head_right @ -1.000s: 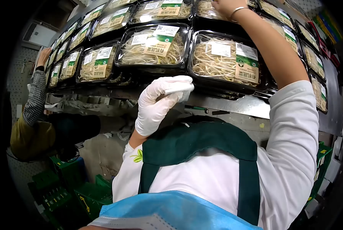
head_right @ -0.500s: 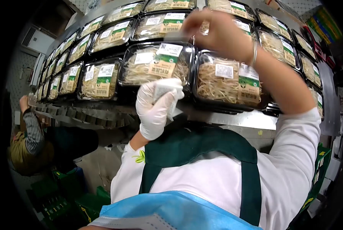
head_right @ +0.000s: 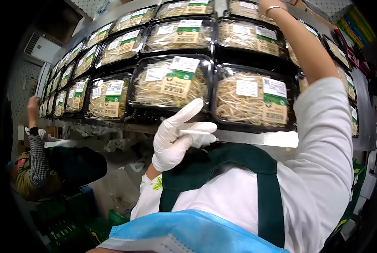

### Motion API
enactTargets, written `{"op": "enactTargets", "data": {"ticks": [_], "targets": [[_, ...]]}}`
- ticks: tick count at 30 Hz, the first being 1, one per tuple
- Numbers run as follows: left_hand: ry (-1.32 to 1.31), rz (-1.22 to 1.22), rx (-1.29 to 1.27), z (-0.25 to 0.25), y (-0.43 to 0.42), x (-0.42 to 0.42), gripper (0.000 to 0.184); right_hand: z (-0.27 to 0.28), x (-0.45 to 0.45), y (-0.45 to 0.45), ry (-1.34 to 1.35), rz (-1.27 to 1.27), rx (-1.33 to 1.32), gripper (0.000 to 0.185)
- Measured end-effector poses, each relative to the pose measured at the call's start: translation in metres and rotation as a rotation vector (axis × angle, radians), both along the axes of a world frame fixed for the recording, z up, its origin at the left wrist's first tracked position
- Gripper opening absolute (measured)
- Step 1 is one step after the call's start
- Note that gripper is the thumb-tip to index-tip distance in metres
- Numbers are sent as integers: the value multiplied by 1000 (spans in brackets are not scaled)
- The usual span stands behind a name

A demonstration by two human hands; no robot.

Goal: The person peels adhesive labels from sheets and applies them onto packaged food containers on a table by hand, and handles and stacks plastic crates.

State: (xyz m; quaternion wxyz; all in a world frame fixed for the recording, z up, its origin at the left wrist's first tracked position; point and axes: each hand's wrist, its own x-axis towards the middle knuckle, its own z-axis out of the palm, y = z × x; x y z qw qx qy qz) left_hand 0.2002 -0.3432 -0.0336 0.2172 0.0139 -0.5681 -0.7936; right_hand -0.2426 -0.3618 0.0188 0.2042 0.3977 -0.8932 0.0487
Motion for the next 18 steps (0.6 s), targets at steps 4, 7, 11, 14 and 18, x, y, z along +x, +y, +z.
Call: {"op": "enactTargets", "data": {"ticks": [4, 7, 11, 14, 18], "targets": [[109, 87, 8, 1, 34, -20, 18, 30, 158, 81, -1064, 935, -149, 43], [290, 352, -177, -15, 75, -48, 14, 20, 225, 162, -995, 1343, -50, 40], [48, 312, -53, 10, 136, -84, 16, 28, 170, 202, -778, 1249, -362, 14], [-58, 289, -157, -2, 168, -113, 19, 41, -22, 160, -303, 690, -165, 18], [-155, 287, -459, 0, 189, -113, 19, -12, -162, 127, -132, 217, -15, 26]]}}
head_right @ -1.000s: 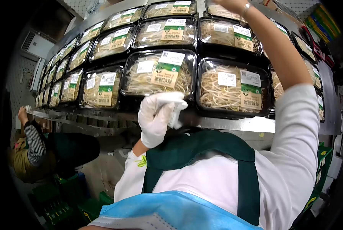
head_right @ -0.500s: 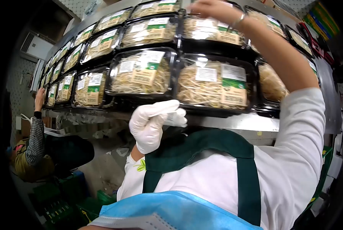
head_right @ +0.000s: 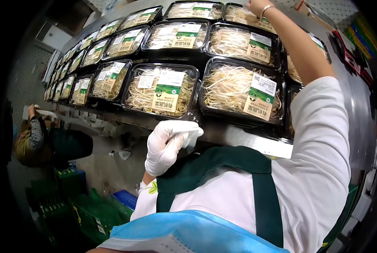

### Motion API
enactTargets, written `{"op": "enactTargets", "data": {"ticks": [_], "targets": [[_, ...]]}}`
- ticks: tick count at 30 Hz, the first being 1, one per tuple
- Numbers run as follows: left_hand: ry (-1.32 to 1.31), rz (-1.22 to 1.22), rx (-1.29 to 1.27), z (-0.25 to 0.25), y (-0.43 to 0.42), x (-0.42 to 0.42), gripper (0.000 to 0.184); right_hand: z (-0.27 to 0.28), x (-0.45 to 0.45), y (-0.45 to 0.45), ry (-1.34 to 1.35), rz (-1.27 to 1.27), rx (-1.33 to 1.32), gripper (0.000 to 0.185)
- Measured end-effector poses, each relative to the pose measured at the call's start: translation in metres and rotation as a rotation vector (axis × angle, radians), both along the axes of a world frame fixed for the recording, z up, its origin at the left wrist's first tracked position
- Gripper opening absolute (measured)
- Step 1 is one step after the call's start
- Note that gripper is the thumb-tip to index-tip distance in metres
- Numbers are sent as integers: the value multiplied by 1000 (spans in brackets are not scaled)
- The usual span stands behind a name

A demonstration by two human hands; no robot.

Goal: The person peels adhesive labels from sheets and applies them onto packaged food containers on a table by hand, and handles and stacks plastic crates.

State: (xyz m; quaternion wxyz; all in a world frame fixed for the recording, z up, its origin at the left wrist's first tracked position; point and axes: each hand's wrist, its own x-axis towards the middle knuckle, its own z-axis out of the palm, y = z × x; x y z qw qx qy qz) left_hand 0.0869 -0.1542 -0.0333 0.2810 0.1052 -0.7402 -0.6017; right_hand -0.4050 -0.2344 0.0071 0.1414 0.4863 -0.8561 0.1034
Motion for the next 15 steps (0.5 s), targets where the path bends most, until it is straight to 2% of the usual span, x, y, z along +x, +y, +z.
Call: {"op": "enactTargets", "data": {"ticks": [1, 2, 3, 5, 6, 7, 9, 10, 11, 12, 13, 14, 15], "targets": [[-15, 40, -190, 3, 2, -1, 20, -7, 9, 2, -4, -39, 43, 34], [48, -25, -61, -5, 1, -5, 22, -8, 21, 3, 47, -61, 53, 37], [41, -12, -63, -3, 4, -7, 22, -9, 35, 7, 96, -87, 71, 40], [43, -107, 192, 0, 8, -9, 25, 17, 61, 25, 106, -292, 247, 40], [-38, -117, -63, 2, 4, -11, 27, 23, 54, 33, 41, -375, 269, 38], [-61, -61, 551, 15, 16, -14, 29, 12, 23, 37, 161, -336, 427, 38], [78, 31, 526, 13, 22, -20, 29, 1, 48, 37, -179, 81, -45, 37], [174, 23, 464, 5, 18, -24, 27, 20, 104, 50, -544, 289, 54, 38], [237, 138, 391, 6, 23, -31, 19, 29, 171, 77, -824, 496, -113, 40], [259, 158, 386, 4, 23, -29, 12, 30, 212, 94, -888, 732, 4, 41], [281, 177, 375, 2, 23, -24, 7, 34, 251, 120, -961, 975, 121, 35], [322, 216, 268, -11, 20, -21, 5, 31, 283, 141, -904, 1075, 37, 31], [393, 116, 288, -8, 18, -15, 6, 29, 300, 153, -841, 1171, -52, 27]]}}
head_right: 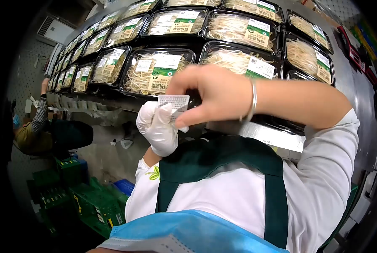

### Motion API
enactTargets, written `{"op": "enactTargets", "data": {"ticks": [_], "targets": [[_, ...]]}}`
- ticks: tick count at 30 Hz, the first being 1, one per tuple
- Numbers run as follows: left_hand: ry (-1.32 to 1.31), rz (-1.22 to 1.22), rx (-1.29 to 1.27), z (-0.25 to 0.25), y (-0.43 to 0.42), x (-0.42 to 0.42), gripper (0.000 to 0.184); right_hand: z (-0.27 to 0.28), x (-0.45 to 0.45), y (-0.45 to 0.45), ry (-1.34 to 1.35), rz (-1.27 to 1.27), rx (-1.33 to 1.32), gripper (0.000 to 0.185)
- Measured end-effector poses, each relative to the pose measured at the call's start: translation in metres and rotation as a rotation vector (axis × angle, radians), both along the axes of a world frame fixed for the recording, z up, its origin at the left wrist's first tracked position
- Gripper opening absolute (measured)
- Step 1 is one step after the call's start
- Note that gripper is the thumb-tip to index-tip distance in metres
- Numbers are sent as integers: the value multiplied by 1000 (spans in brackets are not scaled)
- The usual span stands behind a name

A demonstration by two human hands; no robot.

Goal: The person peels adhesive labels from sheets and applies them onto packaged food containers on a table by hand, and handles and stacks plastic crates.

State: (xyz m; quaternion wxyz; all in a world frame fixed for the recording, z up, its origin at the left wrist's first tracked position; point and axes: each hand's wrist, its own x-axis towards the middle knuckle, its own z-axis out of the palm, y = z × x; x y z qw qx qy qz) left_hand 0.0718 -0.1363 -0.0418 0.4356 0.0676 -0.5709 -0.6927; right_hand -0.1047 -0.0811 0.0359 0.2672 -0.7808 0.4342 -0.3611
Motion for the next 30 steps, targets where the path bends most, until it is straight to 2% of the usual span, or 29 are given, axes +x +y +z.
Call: {"op": "enactTargets", "data": {"ticks": [2, 4, 5, 6, 8, 10, 12, 14, 15, 16, 17, 18, 20, 22, 24, 25, 26, 28, 30], "targets": [[166, -80, -49, 3, -4, -6, 13, 4, 0, 2, -10, -91, -120, 18], [-204, 41, -23, 25, 7, -6, 16, 13, -38, -25, 109, -423, -214, 13], [-155, 29, -5, 20, 7, -8, 16, 15, -73, -45, 240, -541, -182, 14], [-152, 26, -2, 19, 4, -5, 16, 10, -110, -63, 321, -704, -22, 20], [-380, -195, 51, 19, -5, 7, 14, -9, -148, -86, 567, -1029, 151, 36], [-406, -180, -24, 11, -11, 11, 15, -27, -146, -99, 758, -1038, 171, 24], [-326, -223, -135, 2, -17, 19, 16, -35, -138, -95, 969, -1074, 111, 32], [-246, -240, -5, 5, -15, 23, 20, -18, -124, -80, 1147, -1168, 244, 35], [-233, -261, 32, 7, -15, 25, 20, -17, -136, -74, 1141, -1253, 315, 35], [-221, -282, 68, 8, -16, 26, 20, -9, -126, -62, 1069, -1331, 278, 35], [-245, -200, 110, 8, -16, 26, 21, -18, -132, -55, 876, -1162, 217, 36], [-155, -110, 83, -1, -18, 23, 22, -26, -138, -48, 686, -983, 156, 37], [-148, -127, 248, 4, -16, 26, 15, -13, -35, -25, 49, -523, 153, 33], [-183, -102, 183, 7, -15, 26, 12, -11, 37, 6, 37, -238, -48, 24], [138, -150, 195, -4, -12, 20, 12, -12, 62, 21, -21, -283, -20, 20], [55, -162, 62, -7, -13, 21, 14, -15, 57, 22, 24, -327, -123, 15], [-201, -57, -195, -5, -17, 23, 16, -14, 46, 20, 98, -395, -260, 13], [-123, -137, -69, -6, -9, 11, 17, -9, 11, 16, 256, -604, -234, 14], [-100, -242, 33, -7, -10, 15, 17, -11, -37, 6, 236, -816, 84, 19]]}}
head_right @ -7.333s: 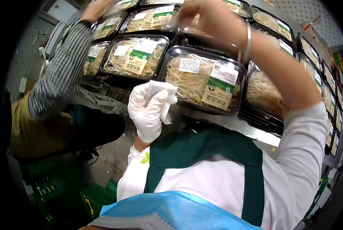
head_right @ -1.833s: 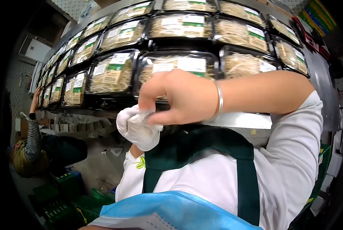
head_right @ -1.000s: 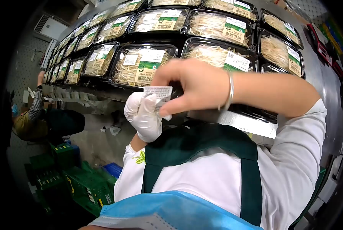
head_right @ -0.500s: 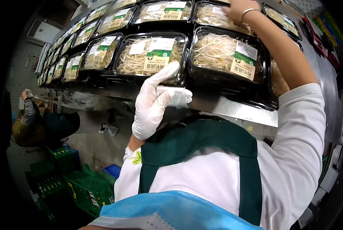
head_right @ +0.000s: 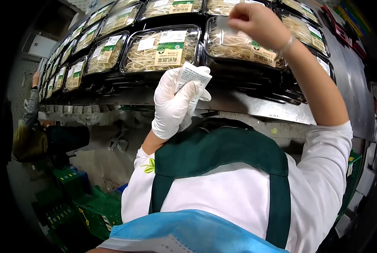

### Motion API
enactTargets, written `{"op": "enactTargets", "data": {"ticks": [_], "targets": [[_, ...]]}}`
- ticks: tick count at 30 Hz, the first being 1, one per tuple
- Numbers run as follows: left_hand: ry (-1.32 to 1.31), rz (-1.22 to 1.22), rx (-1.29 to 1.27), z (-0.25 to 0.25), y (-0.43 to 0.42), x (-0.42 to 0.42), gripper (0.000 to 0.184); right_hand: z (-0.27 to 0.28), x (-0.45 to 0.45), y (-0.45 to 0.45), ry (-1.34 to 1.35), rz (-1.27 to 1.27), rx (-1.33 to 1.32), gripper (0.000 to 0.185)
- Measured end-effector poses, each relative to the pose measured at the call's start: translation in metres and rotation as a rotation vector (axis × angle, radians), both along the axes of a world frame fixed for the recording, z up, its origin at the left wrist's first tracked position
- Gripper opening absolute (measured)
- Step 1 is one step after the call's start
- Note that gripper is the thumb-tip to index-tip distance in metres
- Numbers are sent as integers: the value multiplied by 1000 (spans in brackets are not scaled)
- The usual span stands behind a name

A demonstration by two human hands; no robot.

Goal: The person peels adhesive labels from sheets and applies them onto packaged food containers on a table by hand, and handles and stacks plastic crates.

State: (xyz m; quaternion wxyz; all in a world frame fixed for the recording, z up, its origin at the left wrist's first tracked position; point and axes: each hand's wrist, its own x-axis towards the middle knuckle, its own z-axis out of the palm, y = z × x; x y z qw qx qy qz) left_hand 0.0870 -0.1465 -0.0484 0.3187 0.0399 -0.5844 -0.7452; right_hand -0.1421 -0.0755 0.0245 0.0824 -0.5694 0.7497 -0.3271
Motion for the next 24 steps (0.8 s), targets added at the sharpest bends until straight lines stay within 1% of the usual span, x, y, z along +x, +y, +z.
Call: {"op": "enactTargets", "data": {"ticks": [2, 3, 4, 6, 7, 8, 9, 10, 11, 12, 14, 16, 17, 18, 19, 20, 21, 22, 23, 24], "targets": [[-79, -71, -37, -3, -3, 3, 16, -12, -8, -8, 211, -139, 114, 23], [-178, -167, -85, 4, -7, 7, 21, -23, -3, -11, 315, -181, 113, 26], [-180, -171, -84, 5, -7, 6, 21, -31, 0, -16, 507, -154, 99, 25], [-40, -123, -330, 6, -9, 3, 29, -35, -1, -9, 856, -201, 67, 27], [-174, -289, -44, 10, -11, 8, 37, -33, -7, -4, 853, -280, 114, 27], [-180, -303, -39, 7, -10, 8, 37, -29, -14, 5, 848, -361, 164, 26], [-82, -300, 51, 3, -8, 6, 38, -23, -20, 17, 842, -397, 280, 29], [20, -296, 139, 2, -7, 2, 38, -18, -9, 24, 844, -412, 288, 29], [-11, -280, 197, 10, -4, -1, 39, -13, 15, 34, 348, -241, 149, 28], [71, -291, 233, 1, -5, -5, 34, -11, 40, 44, -150, -77, -1, 28], [-34, -134, 132, 0, 1, -5, 23, -23, 83, 57, -166, 158, -154, 29], [38, -69, 135, -16, 8, 0, 13, -29, 105, 65, -119, 146, -233, 26], [1, -129, 117, -17, 11, 3, 10, -35, 106, 68, -221, 124, -253, 21], [159, -89, 194, -34, 16, -2, 14, -37, 105, 75, -323, 110, -274, 17], [56, -94, 39, -24, 24, -6, 17, -37, 101, 82, -275, 113, -342, 12], [-46, -94, -122, -11, 31, -12, 21, -33, 88, 95, -190, 88, -365, 8], [-53, -163, -55, -5, 41, -20, 22, -24, 70, 109, -287, -69, -357, 7], [-61, -227, 15, -3, 50, -28, 24, -10, 39, 122, -173, -155, -325, 9], [-63, -294, 43, -5, 57, -32, 22, -16, -8, 136, -137, -154, -367, 11], [-60, -287, -40, -6, 66, -42, 19, -15, -49, 158, -152, -191, -128, 14]]}}
